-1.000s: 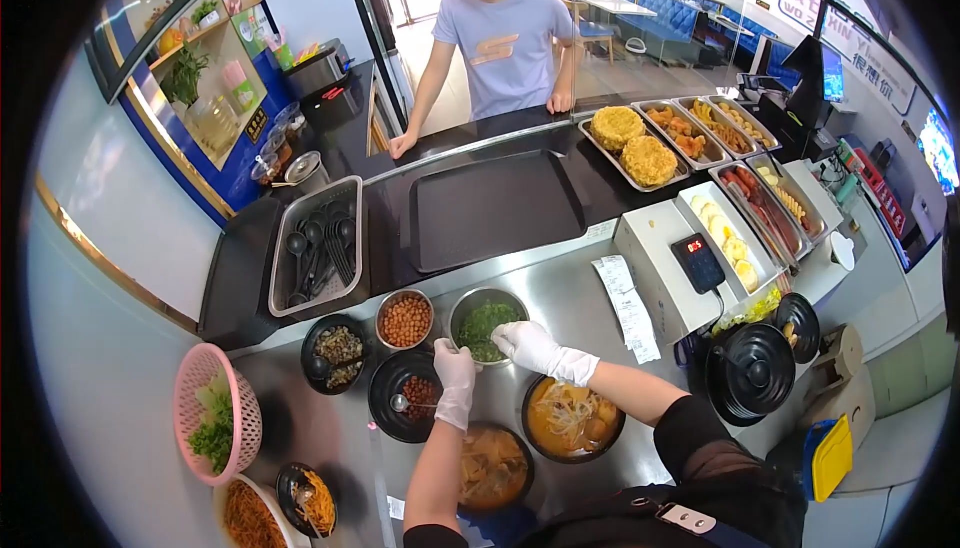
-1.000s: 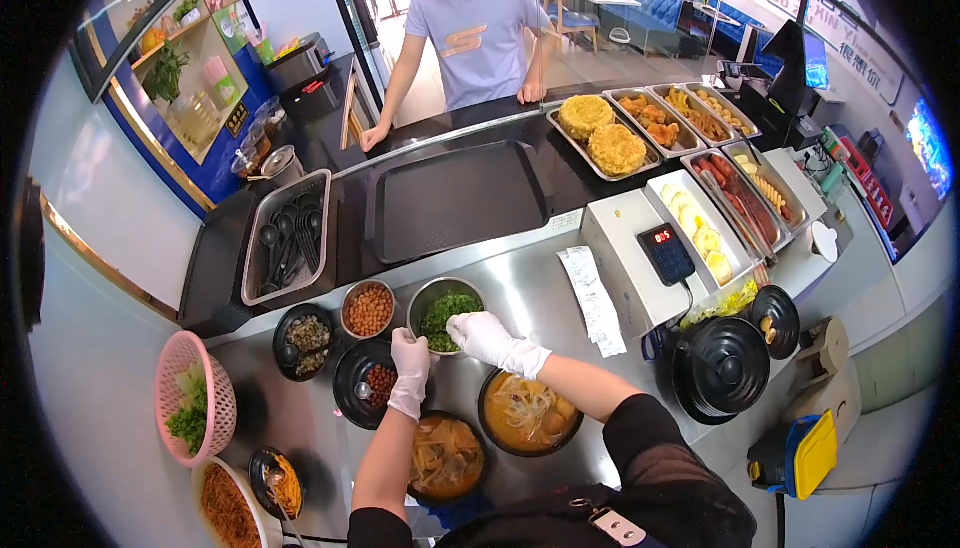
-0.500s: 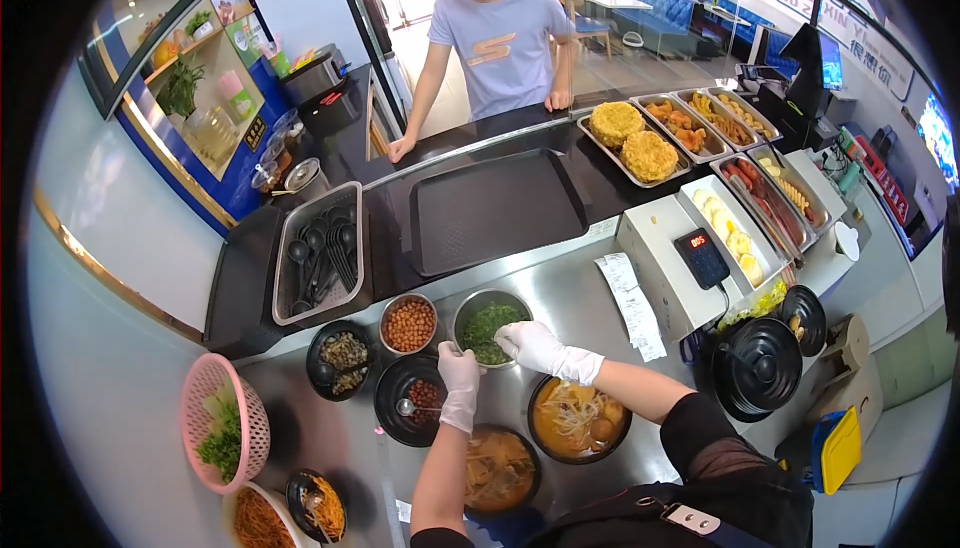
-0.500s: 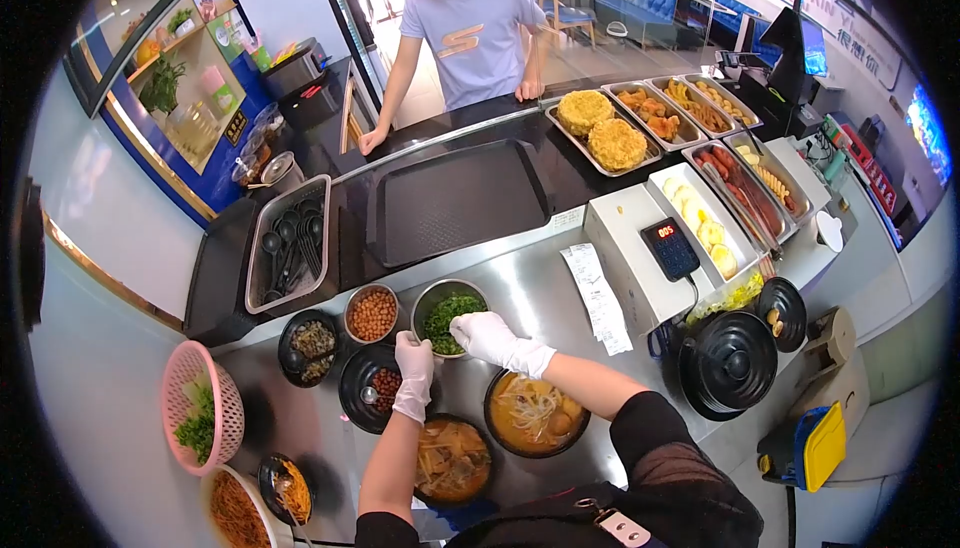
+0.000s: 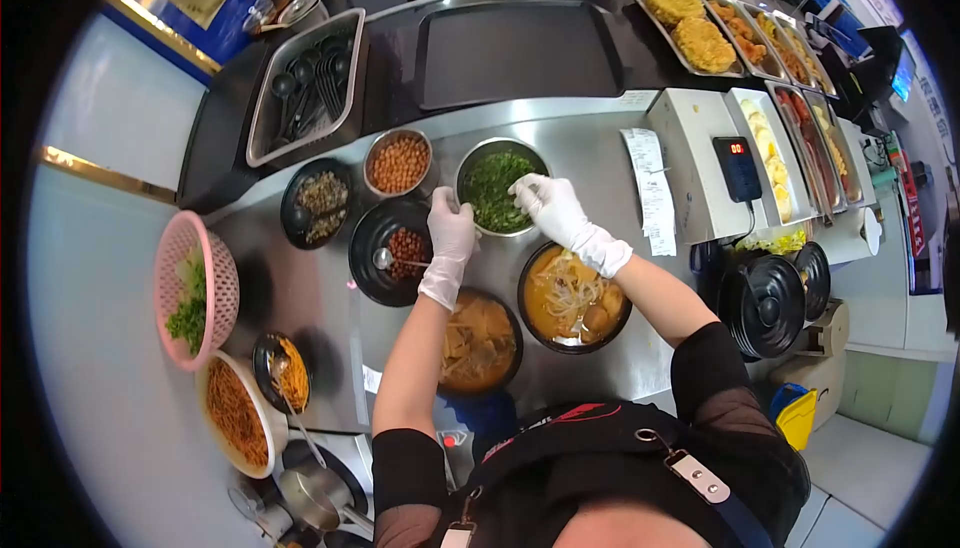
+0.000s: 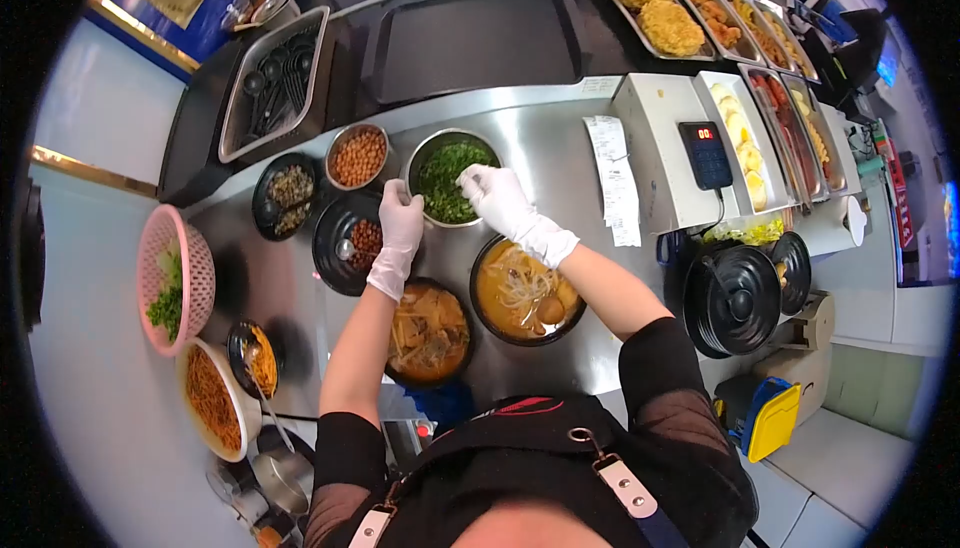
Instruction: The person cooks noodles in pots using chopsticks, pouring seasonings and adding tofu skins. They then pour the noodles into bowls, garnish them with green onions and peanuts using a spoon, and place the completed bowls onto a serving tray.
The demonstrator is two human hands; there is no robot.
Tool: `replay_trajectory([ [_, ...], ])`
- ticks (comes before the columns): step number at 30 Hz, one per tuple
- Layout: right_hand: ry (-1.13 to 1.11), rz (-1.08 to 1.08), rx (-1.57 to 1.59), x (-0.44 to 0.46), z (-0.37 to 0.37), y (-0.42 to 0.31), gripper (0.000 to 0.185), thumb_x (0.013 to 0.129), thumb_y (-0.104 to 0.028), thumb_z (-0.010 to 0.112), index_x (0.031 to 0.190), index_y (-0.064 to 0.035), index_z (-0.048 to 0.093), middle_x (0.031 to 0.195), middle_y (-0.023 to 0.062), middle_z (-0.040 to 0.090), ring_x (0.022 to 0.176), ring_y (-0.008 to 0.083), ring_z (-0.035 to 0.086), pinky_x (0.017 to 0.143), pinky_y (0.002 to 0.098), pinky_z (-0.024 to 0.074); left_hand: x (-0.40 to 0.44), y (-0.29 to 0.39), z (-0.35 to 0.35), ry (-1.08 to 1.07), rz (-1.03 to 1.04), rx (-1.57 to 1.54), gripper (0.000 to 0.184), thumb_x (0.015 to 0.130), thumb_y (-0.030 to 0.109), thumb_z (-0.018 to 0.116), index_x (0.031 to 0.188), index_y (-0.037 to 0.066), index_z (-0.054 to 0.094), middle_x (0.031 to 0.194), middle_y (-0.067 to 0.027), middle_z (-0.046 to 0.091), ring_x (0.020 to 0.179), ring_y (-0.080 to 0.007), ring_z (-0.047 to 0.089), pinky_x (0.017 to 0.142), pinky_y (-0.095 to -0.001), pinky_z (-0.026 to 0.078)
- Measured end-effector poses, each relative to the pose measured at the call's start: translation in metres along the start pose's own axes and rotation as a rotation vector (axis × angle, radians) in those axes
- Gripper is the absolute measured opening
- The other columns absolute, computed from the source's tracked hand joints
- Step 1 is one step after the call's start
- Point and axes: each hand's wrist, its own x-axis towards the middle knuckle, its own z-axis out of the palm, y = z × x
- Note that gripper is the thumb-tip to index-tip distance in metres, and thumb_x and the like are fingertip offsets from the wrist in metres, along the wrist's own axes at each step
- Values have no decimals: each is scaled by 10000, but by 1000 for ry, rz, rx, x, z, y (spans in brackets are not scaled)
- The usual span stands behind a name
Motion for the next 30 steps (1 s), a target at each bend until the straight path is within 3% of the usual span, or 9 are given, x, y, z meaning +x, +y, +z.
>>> replay_trajectory([
  [2, 9, 179, 167, -4, 0, -2, 206, 946, -171, 531, 900, -9, 650, 671, 46, 635, 605, 100, 581, 579, 261, 481, -1, -15, -2, -8, 19, 8, 174, 827, -10, 566, 986, 2, 496, 692, -62, 524, 596, -154, 576, 498, -299, 452],
  [4, 43, 269, 308, -4, -3, 1, 199, 943, -143, 521, 878, 2, 643, 678, 49, 635, 573, 95, 569, 550, 235, 471, 5, -32, -3, -9, 214, 36, 163, 849, -25, 553, 979, 36, 476, 730, -28, 471, 477, -102, 477, 367, -253, 430],
  [9, 82, 377, 466, -8, -13, 10, 219, 945, -102, 477, 885, 28, 643, 713, 83, 650, 572, 120, 582, 562, 249, 495, -7, -30, -10, -1, 278, 96, 173, 851, -32, 548, 988, 42, 473, 754, -23, 468, 474, -92, 464, 365, -245, 421],
  [11, 73, 369, 457, -12, -19, 10, 225, 943, -94, 463, 889, 29, 644, 724, 100, 658, 577, 135, 596, 568, 256, 503, -14, -23, -9, 36, 218, 21, 169, 800, -16, 580, 955, 6, 518, 724, -44, 544, 636, -134, 512, 615, -291, 440],
  [21, 157, 357, 499, -51, -65, -6, 178, 923, -90, 507, 860, 10, 641, 688, 66, 636, 558, 103, 568, 535, 226, 474, -36, -12, -1, 25, 297, 154, 164, 790, -10, 589, 934, 7, 511, 707, -36, 509, 637, -138, 493, 614, -291, 431],
  [27, 128, 362, 405, -100, -99, -18, 220, 957, -168, 500, 946, 7, 633, 791, 92, 663, 677, 121, 606, 630, 249, 503, -35, -28, 1, 9, 264, 49, 152, 797, -23, 578, 923, 12, 503, 713, -34, 497, 635, -137, 490, 612, -283, 431],
  [30, 38, 242, 362, -134, -112, -27, 228, 966, -175, 500, 986, 12, 628, 832, 73, 669, 692, 125, 604, 649, 266, 514, -41, -24, -2, 27, 283, 87, 145, 798, -19, 579, 915, 18, 501, 707, -36, 506, 630, -138, 499, 609, -287, 435],
])
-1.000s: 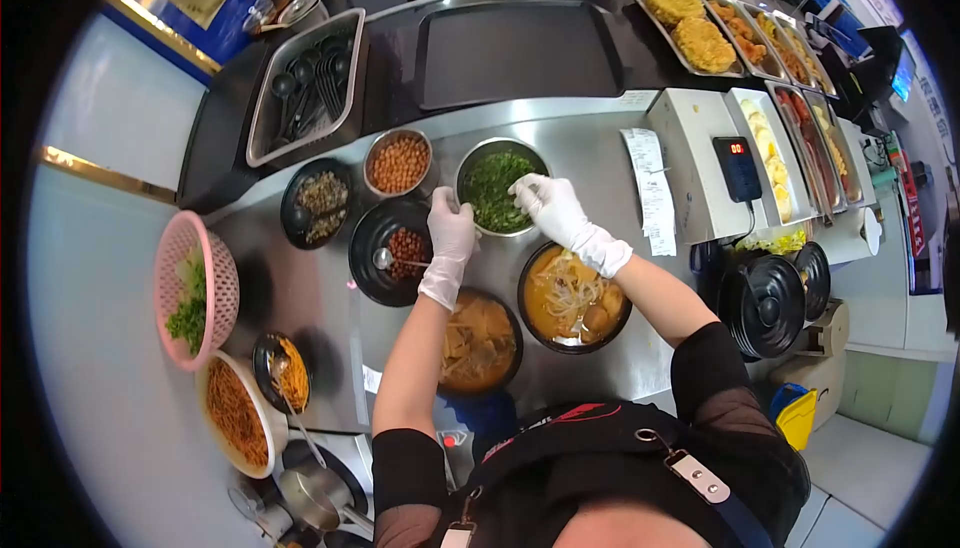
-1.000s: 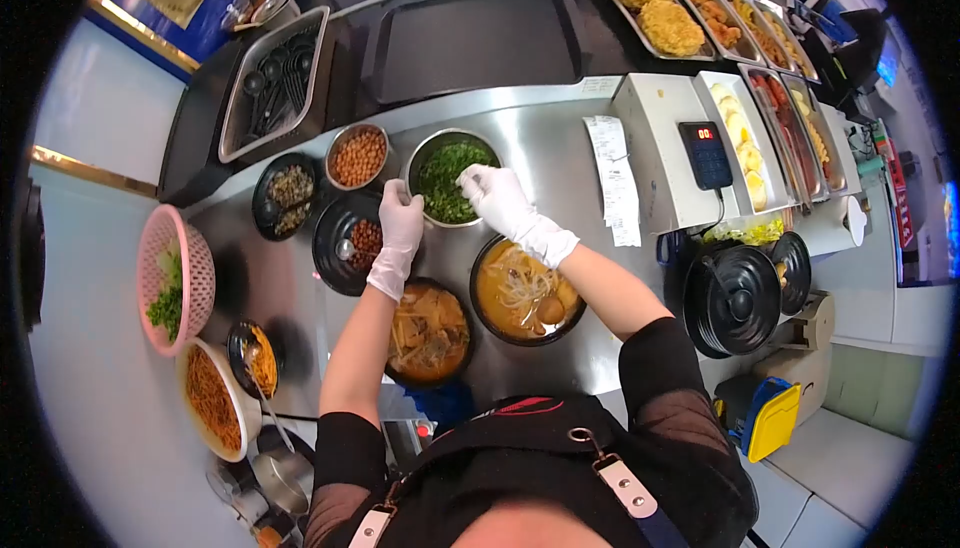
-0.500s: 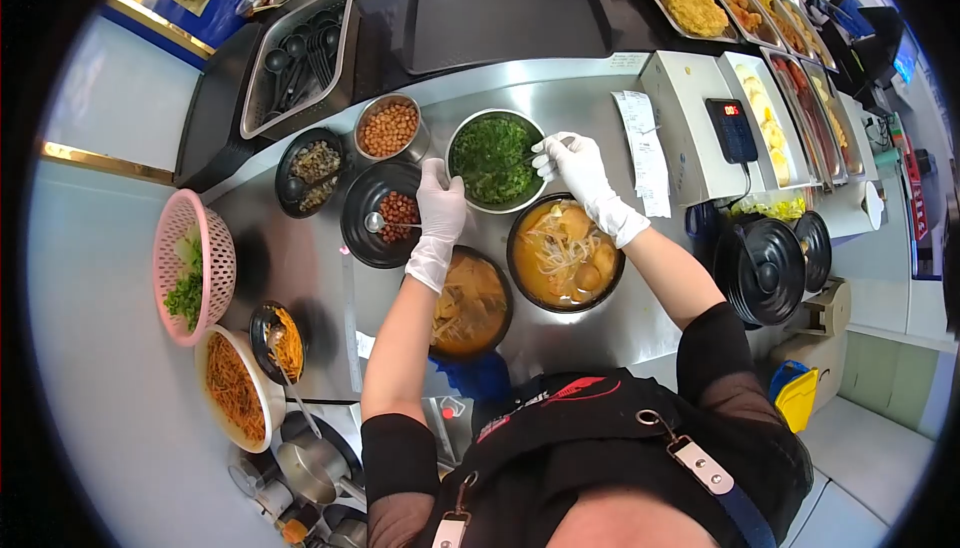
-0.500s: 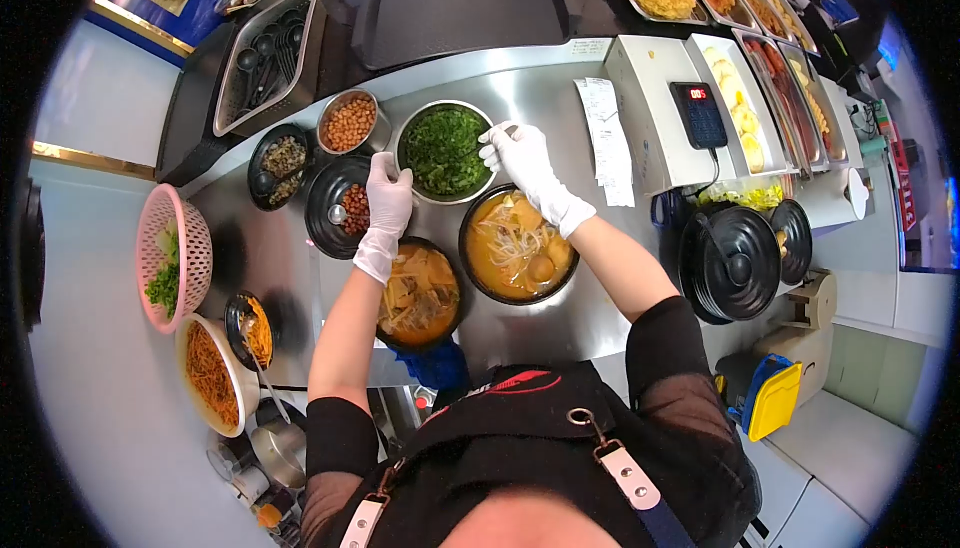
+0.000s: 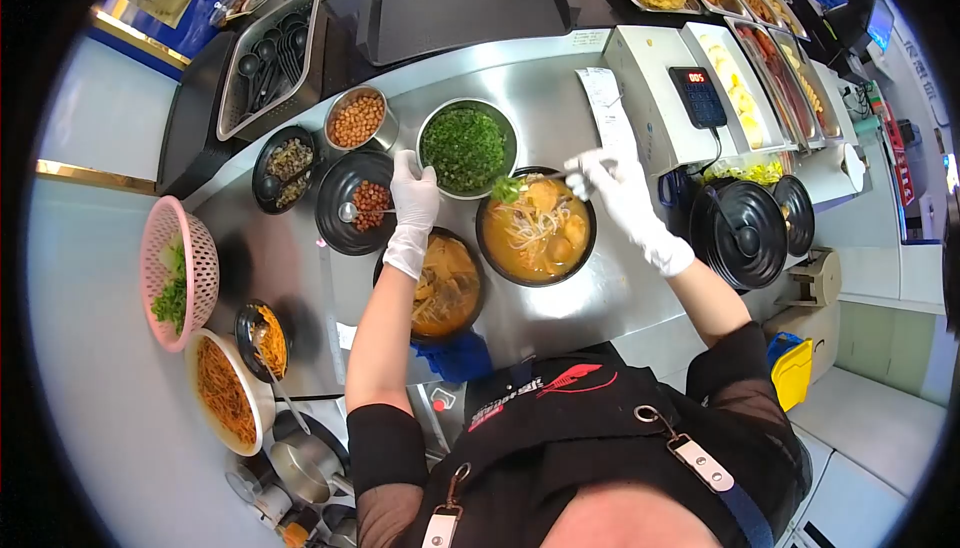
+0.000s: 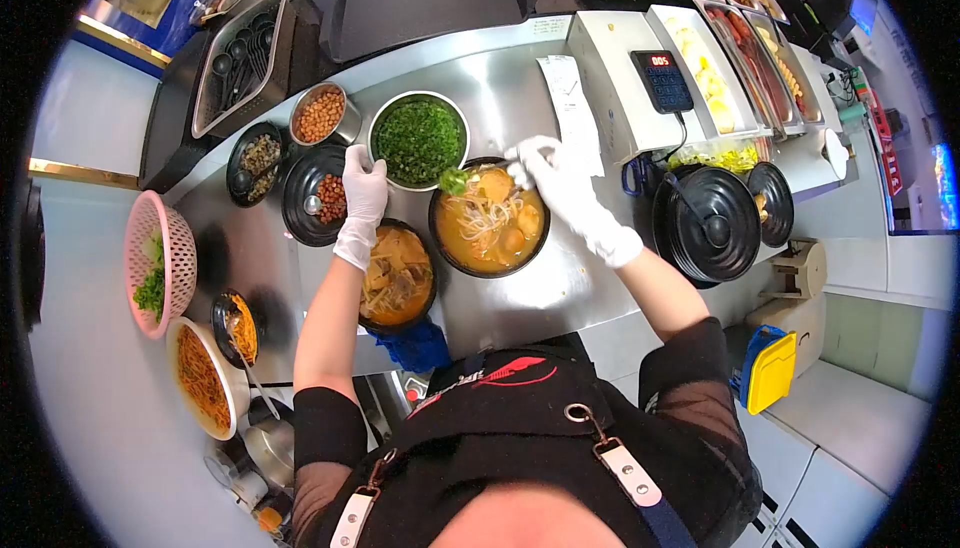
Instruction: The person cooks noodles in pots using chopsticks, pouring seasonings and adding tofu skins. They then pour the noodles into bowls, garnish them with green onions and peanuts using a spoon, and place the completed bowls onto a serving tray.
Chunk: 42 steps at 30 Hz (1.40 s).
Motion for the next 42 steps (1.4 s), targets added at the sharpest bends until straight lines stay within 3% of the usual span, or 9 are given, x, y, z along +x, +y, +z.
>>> replay_trajectory([
  [5, -356, -775, -1034, -45, 1, 9, 208, 883, -81, 567, 1067, 1, 620, 871, 107, 654, 716, 249, 617, 678, 348, 525, -4, 4, -2, -4, -72, -21, 137, 802, -13, 576, 911, 24, 501, 695, -54, 531, 631, -151, 528, 607, -300, 447],
  [7, -331, -953, -1034, -39, 7, 8, 250, 837, -34, 583, 1082, -13, 627, 870, 133, 639, 736, 292, 615, 666, 365, 522, -5, 1, -3, 1, -48, 3, 146, 802, -15, 577, 921, 24, 502, 698, -58, 531, 633, -155, 533, 606, -303, 449],
  [9, -193, -875, -895, -24, 18, -2, 257, 833, -15, 585, 1087, -2, 622, 869, 136, 641, 739, 285, 621, 665, 364, 521, -3, -4, -3, 16, -9, 5, 156, 800, -16, 582, 927, 23, 500, 697, -55, 529, 631, -154, 531, 609, -306, 450],
  [10, -112, -866, -762, -14, 29, -6, 257, 839, -19, 584, 1093, -11, 623, 868, 140, 648, 742, 295, 627, 670, 369, 521, -1, -7, -4, -11, 76, 39, 171, 843, -47, 542, 951, 48, 449, 729, -23, 442, 441, -106, 464, 369, -245, 404],
  [11, -112, -873, -756, -1, 39, -2, 257, 839, -19, 584, 1093, -11, 623, 868, 140, 648, 742, 295, 627, 670, 369, 521, -1, -8, -6, -6, 81, 45, 171, 843, -47, 542, 951, 48, 449, 729, -23, 442, 441, -106, 464, 369, -245, 404],
  [19, 25, -616, -589, 38, 114, 42, 169, 902, -126, 549, 962, -7, 652, 847, 163, 667, 742, 312, 640, 701, 377, 516, -6, -1, -30, 2, 59, 71, 188, 793, -11, 602, 944, 36, 500, 669, -45, 469, 612, -153, 473, 602, -310, 427],
  [25, 155, 100, 221, 52, 126, 40, 200, 938, -105, 489, 887, 23, 634, 722, 87, 647, 616, 122, 607, 574, 247, 512, -3, -12, -50, -17, 53, -30, 177, 798, -29, 585, 941, 30, 498, 691, -31, 478, 617, -141, 470, 613, -300, 428],
  [33, 197, 119, 195, 53, 123, 32, 207, 934, -88, 470, 896, 36, 631, 734, 97, 652, 602, 127, 608, 577, 247, 515, 1, -7, -60, -154, 5, -113, 169, 859, -24, 545, 987, 56, 469, 730, -10, 449, 462, -88, 465, 377, -225, 418],
  [42, 172, 57, 159, 32, 110, 1, 217, 950, -96, 473, 958, 52, 632, 756, 86, 654, 628, 111, 602, 606, 239, 509, 3, -7, -60, -187, -23, -109, 135, 832, -17, 552, 928, 44, 479, 665, -13, 434, 469, -110, 460, 368, -267, 414],
])
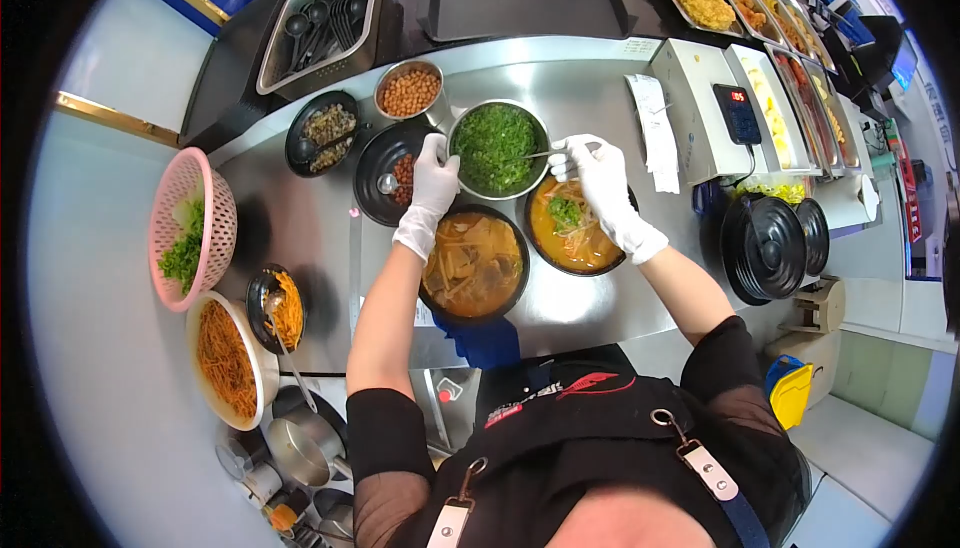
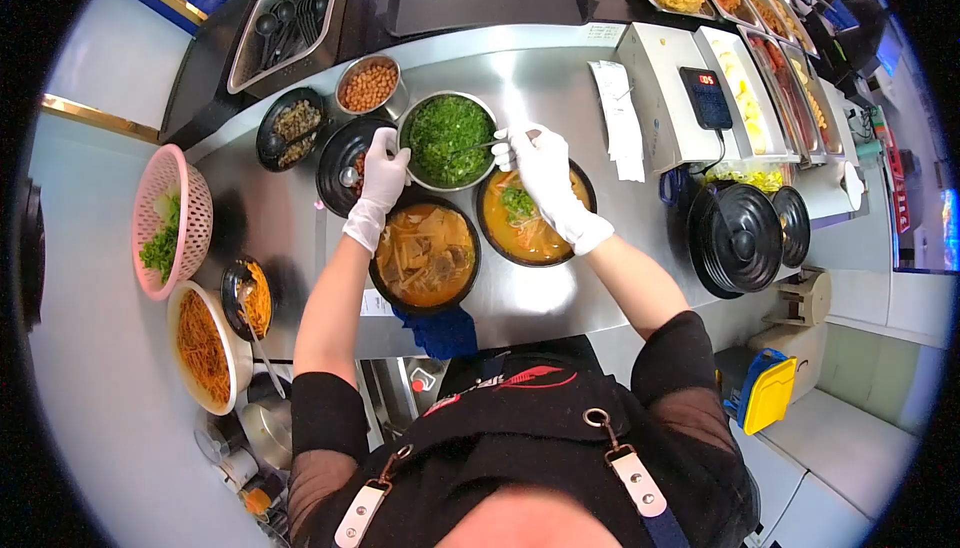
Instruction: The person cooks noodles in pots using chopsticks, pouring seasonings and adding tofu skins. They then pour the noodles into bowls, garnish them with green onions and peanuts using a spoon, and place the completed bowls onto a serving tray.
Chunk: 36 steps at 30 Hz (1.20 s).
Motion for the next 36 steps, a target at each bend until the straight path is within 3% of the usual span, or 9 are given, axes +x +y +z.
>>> replay_trajectory([
  [7, -202, -117, -26, -59, 11, 19, 220, 956, -128, 496, 986, 35, 640, 801, 100, 673, 684, 130, 624, 641, 262, 514, 10, -13, -6, -53, 52, 60, 150, 844, -14, 556, 953, 52, 478, 722, -11, 463, 477, -102, 481, 375, -243, 414],
  [11, -814, -768, -1123, -76, 25, 33, 199, 850, -135, 493, 1000, -31, 573, 791, 132, 609, 775, 313, 618, 669, 398, 510, 11, -13, -5, -60, 13, 27, 152, 843, -17, 556, 952, 54, 477, 718, -9, 456, 475, -99, 474, 370, -240, 417],
  [13, -671, -1011, -933, -80, 19, 43, 141, 850, -157, 488, 919, -52, 553, 787, 132, 601, 769, 333, 609, 666, 413, 502, 13, -18, -5, -51, 25, 40, 153, 843, -15, 557, 954, 53, 477, 720, -15, 467, 476, -102, 484, 367, -240, 418],
  [16, -586, -383, -1305, -62, 24, -4, 103, 868, -135, 523, 886, -42, 563, 766, 132, 613, 747, 327, 607, 670, 404, 506, 8, -6, -1, -22, -37, 4, 146, 822, -16, 563, 928, 40, 479, 701, -27, 466, 508, -118, 484, 404, -268, 428],
  [17, -289, -845, -823, -55, 9, 1, 146, 906, -129, 516, 930, -19, 609, 768, 134, 643, 733, 279, 640, 678, 361, 516, 11, 2, 0, -3, -105, -39, 139, 802, -19, 569, 899, 28, 482, 680, -33, 455, 539, -131, 474, 443, -295, 438],
  [21, 23, -267, -259, 15, -4, 16, 211, 926, -139, 557, 1046, 10, 646, 828, 93, 681, 735, 145, 626, 701, 279, 502, 24, -2, 21, 61, -156, -83, 157, 793, -31, 562, 893, 30, 458, 700, -57, 490, 454, -151, 499, 351, -288, 412],
  [27, 485, -642, -968, 105, -20, 23, 444, 844, -194, 646, 1228, -10, 521, 1149, 181, 572, 975, 330, 601, 899, 411, 463, 64, -68, 64, 242, -203, -158, 192, 727, -18, 621, 839, 19, 470, 734, -88, 532, 632, -195, 548, 579, -334, 474],
  [33, -41, -640, -623, 68, 71, -28, 343, 829, -35, 624, 1165, -66, 561, 932, 96, 635, 771, 206, 643, 681, 329, 511, 61, 0, 32, 114, -480, -381, 189, 905, 130, 593, 1026, 0, 528, 798, -83, 599, 523, -181, 592, 401, -262, 466],
  [36, -280, -448, -850, 52, 94, 4, 351, 829, -139, 661, 1147, -35, 554, 816, 113, 636, 691, 253, 637, 676, 336, 510, 34, -11, -31, 431, -30, 272, 238, 886, 212, 630, 969, -9, 596, 793, -91, 629, 664, -202, 620, 579, -307, 490],
])
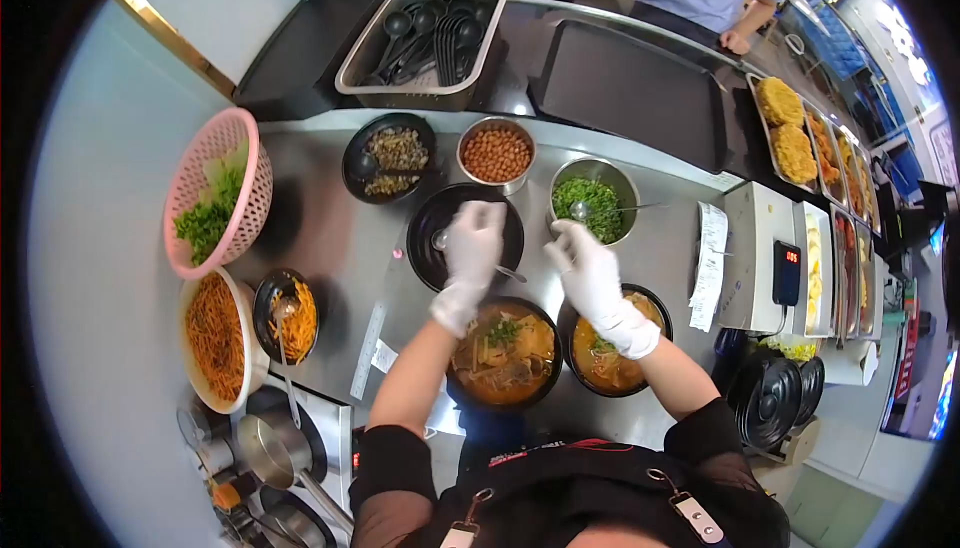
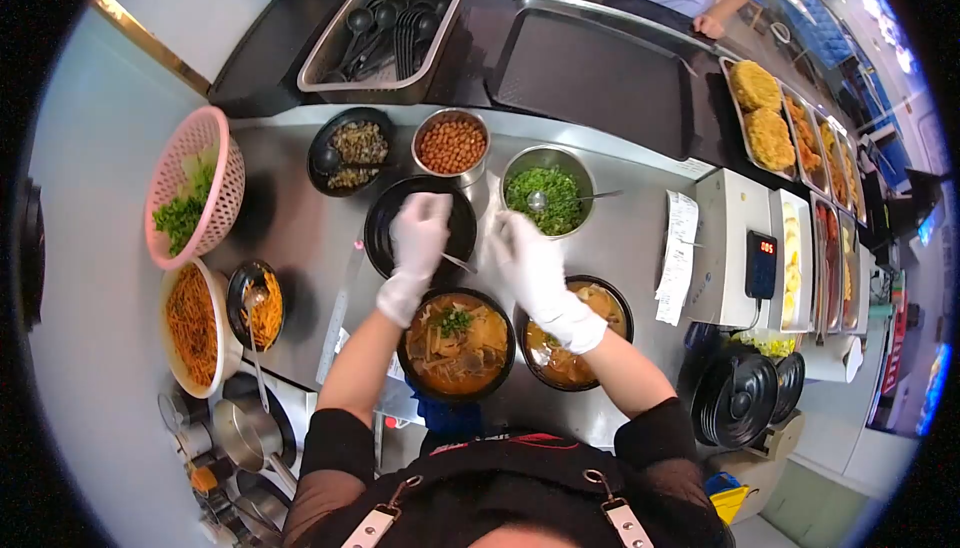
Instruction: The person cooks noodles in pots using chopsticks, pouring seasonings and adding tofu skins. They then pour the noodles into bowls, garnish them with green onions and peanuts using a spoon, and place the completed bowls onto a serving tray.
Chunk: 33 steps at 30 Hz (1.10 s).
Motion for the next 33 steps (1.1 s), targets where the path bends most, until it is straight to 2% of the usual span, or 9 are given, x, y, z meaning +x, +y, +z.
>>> replay_trajectory([
  [3, -309, 201, -77, -4, 41, 11, 501, 773, -240, 726, 1152, 11, 516, 794, 148, 649, 720, 303, 649, 686, 397, 510, -18, -23, -68, 367, -164, 245, 321, 847, 279, 655, 1024, 17, 598, 918, -160, 647, 816, -310, 623, 754, -390, 491],
  [5, -410, 271, -44, -1, 62, 25, 448, 788, -181, 710, 1137, 29, 522, 784, 144, 652, 706, 253, 651, 653, 353, 507, -25, -73, -87, 208, -315, 430, 358, 842, 292, 669, 1044, 6, 594, 961, -171, 643, 804, -299, 624, 765, -367, 490],
  [7, -414, 387, 112, 3, 69, 32, 376, 796, -154, 698, 1088, 28, 547, 765, 118, 643, 697, 230, 642, 655, 334, 506, -31, -73, -94, -69, -775, -235, 396, 848, 242, 676, 1115, -38, 591, 1018, -127, 664, 849, -206, 626, 804, -324, 481],
  [12, -40, 439, 735, 4, 87, 16, 171, 871, -88, 609, 1010, 9, 631, 732, 0, 596, 610, 77, 519, 584, 214, 440, -45, -114, -73, -45, -598, -495, 188, 858, 59, 594, 1012, -36, 646, 926, -82, 678, 815, -139, 609, 765, -273, 466],
  [17, -159, 502, 801, 9, 83, -9, 187, 924, -136, 552, 1017, -29, 673, 769, 16, 597, 642, 75, 528, 577, 222, 437, -49, -84, -83, -7, -627, -488, 153, 850, 17, 565, 969, -35, 646, 893, -70, 678, 774, -142, 613, 730, -281, 478],
  [25, -11, -427, 28, -2, 35, -6, 171, 867, -57, 593, 1030, -38, 640, 858, 121, 605, 694, 314, 594, 635, 337, 495, -54, -68, -114, -45, -581, -326, 155, 846, 19, 553, 970, -58, 606, 910, -142, 670, 766, -238, 669, 643, -361, 585],
  [29, 114, -329, 221, -22, 45, -7, 163, 905, -83, 565, 1046, -27, 624, 751, 95, 619, 588, 229, 584, 562, 315, 469, -65, -37, -114, -34, -518, -252, 132, 840, 19, 560, 921, -53, 635, 859, -123, 677, 750, -202, 648, 680, -317, 538],
  [31, -77, 326, 733, -29, 44, -10, 156, 951, -108, 510, 989, -11, 625, 706, 45, 613, 526, 120, 543, 509, 250, 435, -67, -34, -116, -29, -495, -179, 128, 837, 18, 561, 905, -52, 644, 845, -113, 679, 742, -186, 639, 688, -302, 519],
  [33, -77, 388, 777, -29, 41, -10, 159, 956, -115, 500, 966, -13, 622, 692, 33, 601, 511, 104, 527, 494, 236, 428, -71, -38, -115, -29, -449, -217, 129, 832, 19, 566, 897, -50, 653, 839, -98, 679, 731, -159, 626, 681, -288, 500],
])
